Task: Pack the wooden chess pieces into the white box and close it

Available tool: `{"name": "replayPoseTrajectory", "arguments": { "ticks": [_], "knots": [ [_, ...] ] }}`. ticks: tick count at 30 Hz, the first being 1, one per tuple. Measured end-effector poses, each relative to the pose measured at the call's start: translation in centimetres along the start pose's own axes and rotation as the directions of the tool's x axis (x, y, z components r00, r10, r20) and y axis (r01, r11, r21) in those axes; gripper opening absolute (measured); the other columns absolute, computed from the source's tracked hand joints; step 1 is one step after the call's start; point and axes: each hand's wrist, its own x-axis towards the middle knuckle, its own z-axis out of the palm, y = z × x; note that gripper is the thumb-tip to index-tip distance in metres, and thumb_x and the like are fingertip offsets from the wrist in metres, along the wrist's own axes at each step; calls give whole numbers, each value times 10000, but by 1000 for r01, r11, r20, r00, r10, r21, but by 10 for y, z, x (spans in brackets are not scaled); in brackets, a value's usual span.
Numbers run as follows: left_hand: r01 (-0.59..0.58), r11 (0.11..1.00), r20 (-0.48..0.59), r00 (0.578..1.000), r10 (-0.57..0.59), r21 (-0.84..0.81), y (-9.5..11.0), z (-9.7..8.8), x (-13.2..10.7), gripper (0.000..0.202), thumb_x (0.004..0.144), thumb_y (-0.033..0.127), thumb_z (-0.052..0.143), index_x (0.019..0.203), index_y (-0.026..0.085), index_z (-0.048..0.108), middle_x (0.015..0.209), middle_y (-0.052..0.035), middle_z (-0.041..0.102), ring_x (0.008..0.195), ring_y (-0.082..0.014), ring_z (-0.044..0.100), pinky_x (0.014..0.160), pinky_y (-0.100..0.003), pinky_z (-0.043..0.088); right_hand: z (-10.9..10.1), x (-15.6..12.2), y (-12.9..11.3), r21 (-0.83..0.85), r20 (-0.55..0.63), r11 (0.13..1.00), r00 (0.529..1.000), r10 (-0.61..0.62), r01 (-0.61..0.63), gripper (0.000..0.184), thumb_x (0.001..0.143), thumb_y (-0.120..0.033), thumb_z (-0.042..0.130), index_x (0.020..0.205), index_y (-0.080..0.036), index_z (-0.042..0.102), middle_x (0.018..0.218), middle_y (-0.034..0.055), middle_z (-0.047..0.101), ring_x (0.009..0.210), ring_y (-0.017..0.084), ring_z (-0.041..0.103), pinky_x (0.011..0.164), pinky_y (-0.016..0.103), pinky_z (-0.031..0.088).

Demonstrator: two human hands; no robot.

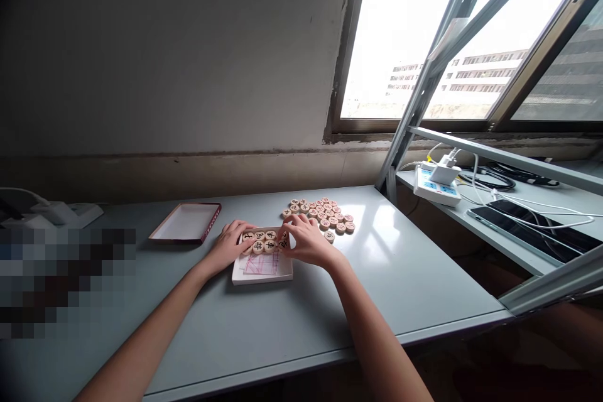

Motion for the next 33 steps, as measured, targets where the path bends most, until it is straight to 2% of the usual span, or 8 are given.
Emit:
{"name": "replayPoseTrajectory", "arguments": {
  "ticks": [4,8,13,16,19,24,29,33],
  "knots": [
    [-2,1000,5,1000,2,-13,-1,0,0,276,823,311,464,1077,271,564,1137,-25,515,1088,-222,440,939,-356,385,0,2,-3,-18,0,1000,1000,-2,2,108,755,-197,619,836,-265,640,1037,25,537,1010,211,449,881,402,357],
    [-9,999,0,1000,9,-37,-1,1,0,269,826,316,457,1068,275,568,1125,-25,515,1082,-220,438,937,-350,385,-6,2,-1,-9,-20,1000,1000,-2,2,76,814,-307,585,832,-271,649,1025,19,555,1019,202,471,879,373,359],
    [-6,999,-65,998,3,-49,-5,2,1,242,835,308,450,1024,251,590,1067,-43,515,1063,-214,449,926,-338,394,-21,-8,22,-90,-68,973,976,206,-212,206,855,-406,490,861,-252,627,907,20,600,905,199,533,807,357,384],
    [6,1000,-139,990,-5,8,-8,2,1,218,835,282,448,982,235,603,998,-54,512,1038,-213,461,908,-334,401,-28,-19,42,-111,36,958,963,269,-263,259,746,-435,614,951,-277,627,928,22,605,929,221,536,791,343,403],
    [35,998,-163,986,-25,56,-7,0,1,192,835,283,446,930,230,604,935,-51,538,983,-212,495,827,-313,420,-30,-28,56,-52,144,965,954,262,-257,359,662,-382,691,1001,-285,629,935,25,606,911,215,542,747,301,428],
    [100,995,-60,993,-98,27,-1,-5,-1,208,859,303,399,923,231,583,780,-21,622,723,-176,562,596,-255,369,-30,-26,54,14,140,944,935,325,-330,143,723,-252,619,859,-220,649,890,34,615,814,182,552,679,277,431],
    [106,993,-68,992,-103,53,3,-7,-2,208,864,307,401,913,231,589,754,-19,643,667,-164,562,553,-239,321,-17,-8,19,103,-45,988,992,119,-114,201,824,-340,557,970,-217,619,884,36,585,818,162,532,716,282,422],
    [105,992,-70,993,-100,65,4,-8,-3,206,869,305,409,915,228,595,745,-19,646,662,-161,566,553,-231,322,7,3,-22,181,-8,979,996,-92,91,184,836,-290,562,1004,-232,608,898,33,596,823,153,534,740,278,412]
  ]
}}
